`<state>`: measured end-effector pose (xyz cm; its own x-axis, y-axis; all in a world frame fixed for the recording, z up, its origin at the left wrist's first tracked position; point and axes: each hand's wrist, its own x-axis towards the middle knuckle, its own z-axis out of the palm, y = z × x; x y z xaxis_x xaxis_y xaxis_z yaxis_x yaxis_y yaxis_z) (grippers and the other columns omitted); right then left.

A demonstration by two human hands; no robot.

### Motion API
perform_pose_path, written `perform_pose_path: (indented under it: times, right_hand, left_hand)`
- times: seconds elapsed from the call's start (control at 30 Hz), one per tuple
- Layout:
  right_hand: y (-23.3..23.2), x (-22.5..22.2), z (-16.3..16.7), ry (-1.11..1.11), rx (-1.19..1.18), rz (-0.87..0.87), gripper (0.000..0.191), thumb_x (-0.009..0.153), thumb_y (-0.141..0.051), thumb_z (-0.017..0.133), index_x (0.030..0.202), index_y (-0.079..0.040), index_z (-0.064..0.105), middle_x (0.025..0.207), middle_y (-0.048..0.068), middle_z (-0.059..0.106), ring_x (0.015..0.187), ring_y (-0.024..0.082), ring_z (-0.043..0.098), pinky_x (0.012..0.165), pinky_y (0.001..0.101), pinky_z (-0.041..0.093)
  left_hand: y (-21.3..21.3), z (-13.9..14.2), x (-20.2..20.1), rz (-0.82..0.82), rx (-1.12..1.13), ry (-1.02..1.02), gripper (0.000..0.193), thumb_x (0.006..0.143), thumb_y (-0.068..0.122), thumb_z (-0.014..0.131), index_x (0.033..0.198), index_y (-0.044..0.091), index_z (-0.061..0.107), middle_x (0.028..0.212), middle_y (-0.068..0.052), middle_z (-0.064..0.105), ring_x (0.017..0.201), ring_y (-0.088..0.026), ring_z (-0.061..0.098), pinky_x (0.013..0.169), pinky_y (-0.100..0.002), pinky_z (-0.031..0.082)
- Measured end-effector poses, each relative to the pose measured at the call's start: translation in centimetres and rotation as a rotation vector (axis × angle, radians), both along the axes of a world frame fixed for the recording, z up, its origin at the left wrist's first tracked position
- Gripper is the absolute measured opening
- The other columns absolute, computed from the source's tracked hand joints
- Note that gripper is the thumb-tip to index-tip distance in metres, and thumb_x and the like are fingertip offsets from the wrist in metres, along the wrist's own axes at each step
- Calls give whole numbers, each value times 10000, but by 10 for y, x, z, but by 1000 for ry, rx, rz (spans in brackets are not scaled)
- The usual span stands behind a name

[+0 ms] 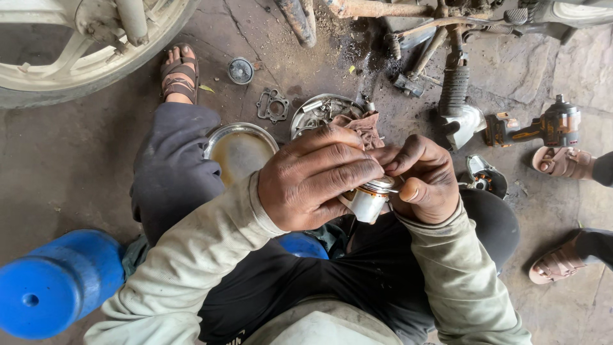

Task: The person holds a metal plate under a disassembled motorcycle engine, then sits on the ground and fits piston rings onto a piston, working the rings around the piston by hand while other engine parts and tools lie on the floor around them.

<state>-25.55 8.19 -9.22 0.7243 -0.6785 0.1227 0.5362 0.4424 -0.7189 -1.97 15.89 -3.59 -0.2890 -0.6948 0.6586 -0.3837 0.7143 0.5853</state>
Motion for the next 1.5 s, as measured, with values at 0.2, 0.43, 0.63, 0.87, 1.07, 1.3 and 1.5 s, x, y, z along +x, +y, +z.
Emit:
perform_pose_path:
  times: [0.2,0.43,0.63,0.87,1.07,1.3,1.5]
  right_hand:
    - [1,-9,-1,52,-83,-51,278,930,-122,875,1009,34,659,1209,338,690,1182,364,697,1075,459,560]
    - [2,-7,-2,40,9,-25,285,911,-109,868,1000,39,641,1193,357,687,1098,363,722,968,458,598]
    - [5,-3,6,-14,66,25,288,924,-99,861,983,39,615,1169,360,693,1064,365,728,942,458,606]
    - [6,-3,11,-5,90,50,270,914,-64,860,1013,27,626,1198,353,681,1084,364,721,972,466,606]
    - [14,-3,9,56,51,-41,257,924,-5,848,977,23,598,1176,345,691,1038,328,730,922,433,604]
    - [9,3,2,-19,51,-95,326,919,-69,875,944,-6,556,1047,237,721,952,255,722,861,385,604]
    - [16,5,3,-66,60,-61,457,867,-199,931,989,-45,519,1044,140,696,976,205,693,877,317,584]
  left_hand:
    - [4,6,3,72,-75,-151,530,842,122,858,1299,-34,640,1220,-137,643,1187,-309,619,1012,-448,552]
    - [7,6,4,65,-53,-151,569,768,96,856,1282,-26,644,1199,-127,632,1182,-314,617,986,-449,550]
    - [1,1,1,-3,-17,16,548,809,74,888,1295,6,642,1208,-114,643,1200,-315,620,1009,-430,558]
    - [2,-7,1,6,-57,0,521,868,99,895,1319,21,645,1240,-105,655,1225,-311,631,1044,-422,561]
    - [-3,-12,-2,35,-135,-119,472,936,118,904,1317,-7,654,1243,-110,680,1246,-283,625,1016,-393,572]
    - [-9,-11,-6,62,-9,-44,534,895,383,906,1285,100,677,1304,-40,679,1275,-238,582,1185,-436,464]
    - [-1,-13,-16,-99,175,319,710,730,540,871,1294,173,643,1371,3,635,1384,-230,552,1248,-421,387]
